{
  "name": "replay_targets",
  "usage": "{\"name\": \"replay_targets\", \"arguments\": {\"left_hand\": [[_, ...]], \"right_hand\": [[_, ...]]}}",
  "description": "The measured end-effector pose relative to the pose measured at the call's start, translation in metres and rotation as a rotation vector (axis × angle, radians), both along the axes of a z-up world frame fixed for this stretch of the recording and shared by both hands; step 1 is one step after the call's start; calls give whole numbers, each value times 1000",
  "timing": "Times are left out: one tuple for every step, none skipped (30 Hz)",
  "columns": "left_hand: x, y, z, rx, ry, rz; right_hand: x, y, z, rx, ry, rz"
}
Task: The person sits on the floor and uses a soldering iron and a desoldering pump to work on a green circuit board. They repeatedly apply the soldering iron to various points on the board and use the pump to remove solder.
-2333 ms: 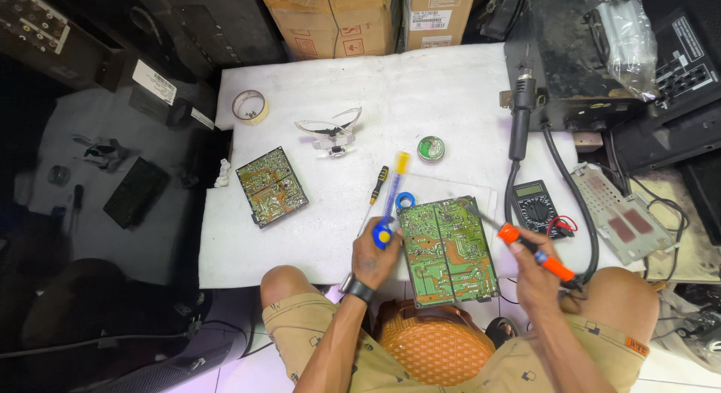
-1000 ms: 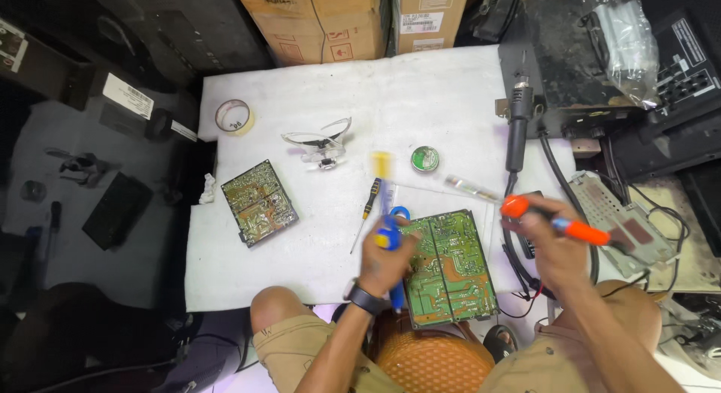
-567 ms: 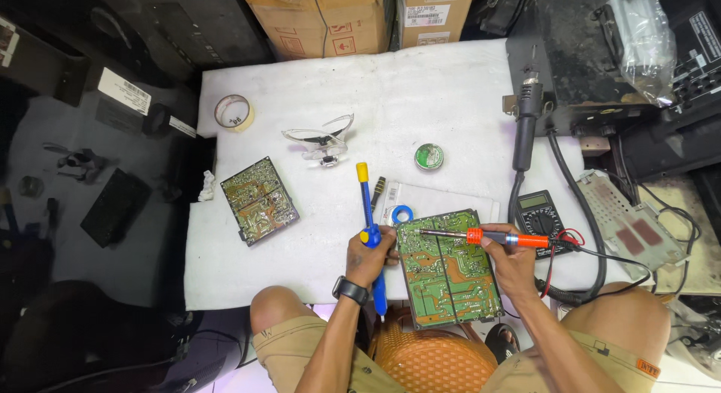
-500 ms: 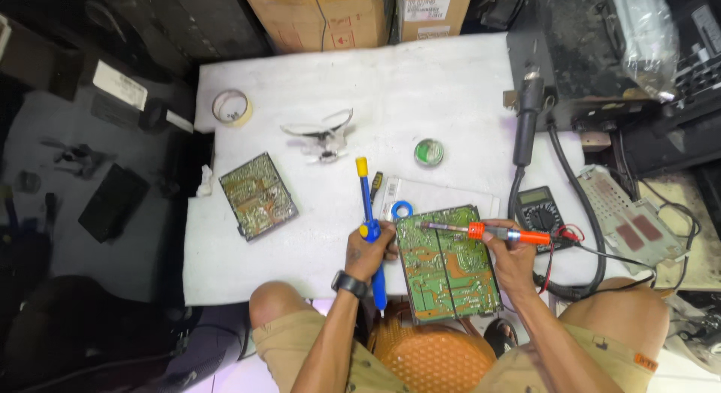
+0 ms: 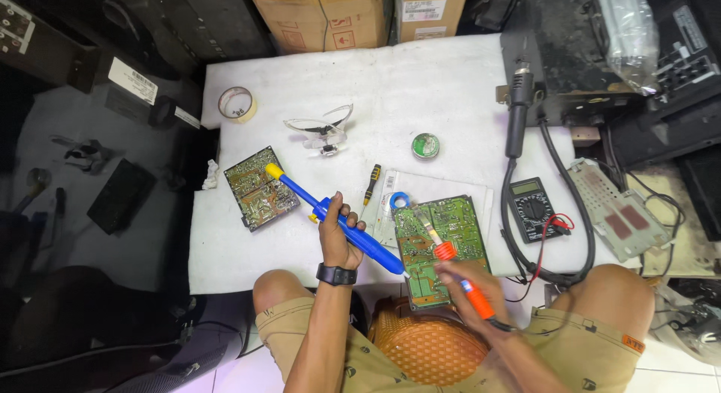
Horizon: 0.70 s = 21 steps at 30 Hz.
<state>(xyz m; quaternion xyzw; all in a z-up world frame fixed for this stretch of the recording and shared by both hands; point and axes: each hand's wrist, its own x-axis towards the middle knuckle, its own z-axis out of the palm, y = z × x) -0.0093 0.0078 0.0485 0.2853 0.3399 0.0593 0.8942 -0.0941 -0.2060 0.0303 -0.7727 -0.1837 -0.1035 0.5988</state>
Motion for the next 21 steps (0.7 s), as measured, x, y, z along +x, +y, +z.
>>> {"name": "replay_targets", "arguments": {"left_hand": [[-2, -3, 3, -1, -6, -7], [-4, -5, 7, 22, -13, 10], [-5, -6, 11, 45, -20, 28], [-7, -7, 11, 46, -25, 28], [-9, -7, 11, 42, -32, 49], [-11, -7, 12, 37, -37, 71], [-12, -6, 13, 39, -39, 73], [-12, -5, 14, 32, -39, 87], [-13, -4, 15, 24, -40, 102], [-14, -4, 16, 22, -45, 102], [-15, -3, 17, 22, -56, 117], [-16, -3, 19, 23, -67, 132], [-16, -2, 20, 22, -71, 131], [-16, -3, 21, 25, -70, 149], [-17, -2, 21, 29, -68, 167], [-17, 0, 25, 27, -68, 170], [-18, 2, 28, 25, -49, 188], [-17, 5, 31, 23, -32, 204], [-15, 10, 26, 21, -32, 207], [-14, 16, 20, 58, -44, 151], [-12, 22, 15, 95, -56, 95]], "right_hand": [[-6, 6, 1, -1, -6, -7], [-10, 13, 2, 39, 20, 5], [-15, 20, 2, 80, 45, 16], [-16, 24, 1, 81, 40, 17], [-18, 29, 0, 138, 10, 17], [-20, 34, -1, 196, -17, 18], [-20, 38, 6, 198, -19, 20], [-20, 41, 12, 190, -30, -32], [-20, 44, 18, 182, -41, -84], [-20, 44, 19, 180, -46, -84], [-21, 44, 20, 139, -35, -113], [-21, 45, 20, 99, -23, -143], [-20, 44, 12, 98, -28, -144], [-21, 42, 4, 53, -28, -166], [-21, 40, -5, 7, -28, -189], [-23, 40, -3, 5, -27, -186], [-25, 39, -2, -29, 28, -207], [-26, 39, 0, -64, 82, -229], [-28, 35, -7, -65, 81, -226], [-30, 31, -14, -38, 16, -130], [-32, 27, -21, -11, -47, -34]]}}
